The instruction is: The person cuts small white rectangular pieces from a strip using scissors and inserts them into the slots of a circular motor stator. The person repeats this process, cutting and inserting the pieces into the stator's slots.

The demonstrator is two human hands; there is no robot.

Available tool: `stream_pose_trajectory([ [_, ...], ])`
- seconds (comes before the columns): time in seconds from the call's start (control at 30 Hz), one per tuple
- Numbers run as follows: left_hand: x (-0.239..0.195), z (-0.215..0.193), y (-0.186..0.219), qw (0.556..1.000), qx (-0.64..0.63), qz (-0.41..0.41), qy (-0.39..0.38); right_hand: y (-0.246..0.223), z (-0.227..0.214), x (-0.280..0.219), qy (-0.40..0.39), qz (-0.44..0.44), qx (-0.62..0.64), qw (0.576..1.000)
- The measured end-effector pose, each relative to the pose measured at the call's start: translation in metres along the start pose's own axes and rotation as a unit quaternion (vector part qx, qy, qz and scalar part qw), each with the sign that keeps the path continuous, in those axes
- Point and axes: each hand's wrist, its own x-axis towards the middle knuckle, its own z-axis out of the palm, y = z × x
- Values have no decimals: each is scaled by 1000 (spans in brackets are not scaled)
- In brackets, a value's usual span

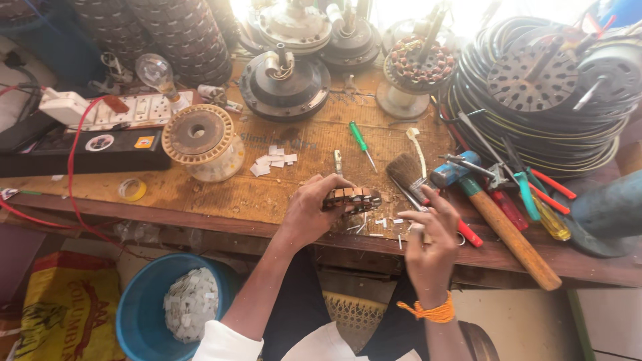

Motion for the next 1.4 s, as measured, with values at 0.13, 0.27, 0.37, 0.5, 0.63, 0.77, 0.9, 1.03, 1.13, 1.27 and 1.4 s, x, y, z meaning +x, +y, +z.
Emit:
stream_pose_trajectory([
  [0.13,-5,0,-3,999,-15,-5,29,-5,-1,3,-19,4,13,1000],
  [0.27,-6,4,0,999,6,-8,37,-14,25,1,-49,-87,22,995],
  [0.37,-8,6,1,998,-5,21,56,-12,45,7,-52,-134,31,989],
  [0.5,-9,10,3,998,15,-3,61,-4,59,15,-61,-143,70,985],
  [0.63,-7,10,7,998,2,-31,55,3,65,18,-54,-143,89,984],
  [0.77,-5,11,12,997,-28,-19,64,5,73,19,-59,-113,151,980],
  [0.9,-8,18,10,997,-11,-13,76,7,82,15,-35,-118,171,978],
  [1.03,-10,21,11,997,6,-3,81,1,82,14,-32,-106,165,980],
  [1.13,-9,15,13,997,12,-23,76,-6,77,20,-53,-128,138,981],
  [1.27,-4,3,6,998,3,-49,34,-4,47,18,-87,-183,48,978],
  [1.4,10,-14,-5,997,-1,53,-47,16,-13,-2,-38,-74,-58,995],
])
